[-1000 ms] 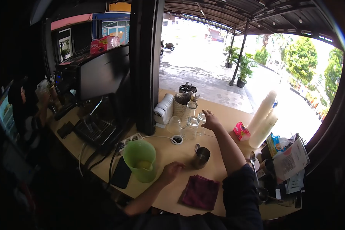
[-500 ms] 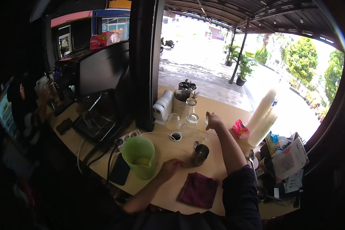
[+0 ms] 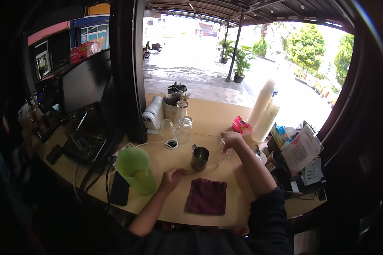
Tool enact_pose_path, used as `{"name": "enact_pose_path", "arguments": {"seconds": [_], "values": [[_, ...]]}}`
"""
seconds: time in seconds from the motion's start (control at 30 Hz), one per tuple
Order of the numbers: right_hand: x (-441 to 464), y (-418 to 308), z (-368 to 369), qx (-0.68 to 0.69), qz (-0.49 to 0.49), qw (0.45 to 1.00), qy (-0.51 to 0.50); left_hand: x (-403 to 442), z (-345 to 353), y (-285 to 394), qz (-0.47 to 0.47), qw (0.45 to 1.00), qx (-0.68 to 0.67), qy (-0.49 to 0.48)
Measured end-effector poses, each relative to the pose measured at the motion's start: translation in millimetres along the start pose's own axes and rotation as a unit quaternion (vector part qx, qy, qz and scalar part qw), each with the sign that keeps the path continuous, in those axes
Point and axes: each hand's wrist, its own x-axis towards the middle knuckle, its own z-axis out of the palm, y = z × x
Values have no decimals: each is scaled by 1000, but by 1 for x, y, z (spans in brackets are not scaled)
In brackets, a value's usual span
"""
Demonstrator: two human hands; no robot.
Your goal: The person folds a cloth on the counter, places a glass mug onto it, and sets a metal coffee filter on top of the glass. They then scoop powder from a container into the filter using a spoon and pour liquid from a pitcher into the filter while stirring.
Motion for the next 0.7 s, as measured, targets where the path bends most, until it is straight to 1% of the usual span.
{"name": "enact_pose_path", "arguments": {"seconds": [0.07, 0.13, 0.2, 0.23, 0.27, 0.37, 0.4, 0.47, 0.5, 0.53, 0.6, 0.63, 0.67, 0.7], "values": [[-27, -4, 3, 6, 13, 1000, 12, 0, 2, 4, 3, 999, -33, 17], [-51, -3, 10, 10, 26, 999, 28, 0, 4, 5, 6, 999, -48, 13], [-75, -4, 21, 31, 25, 994, 100, 1, 4, 7, 10, 998, -62, 12], [-92, -6, 24, 51, 20, 991, 123, 1, 4, 8, 8, 999, -51, 9], [-107, -8, 27, 52, 25, 991, 124, 0, 3, 9, 4, 999, -39, 7], [-147, -11, 40, 144, 13, 963, 226, -2, 5, 10, 29, 1000, -4, 12], [-162, -14, 43, 144, 17, 963, 227, -2, 5, 10, 30, 1000, -6, 8], [-191, -23, 47, 199, 20, 918, 342, -5, 7, 12, 100, 991, 87, 16], [-202, -28, 51, 260, 14, 894, 364, -8, 9, 20, 100, 991, 85, 12], [-206, -31, 60, 259, 17, 895, 364, -12, 10, 34, 106, 990, 96, 8], [-211, -40, 85, 375, -9, 804, 462, -17, 19, 39, 114, 988, 105, 3], [-212, -47, 97, 485, -20, 762, 429, -20, 25, 37, 90, 995, 18, -32], [-214, -57, 106, 484, -20, 761, 432, -20, 32, 36, 67, 993, -69, -66], [-214, -68, 114, 576, -36, 701, 418, -23, 39, 43, 68, 993, -69, -66]]}}
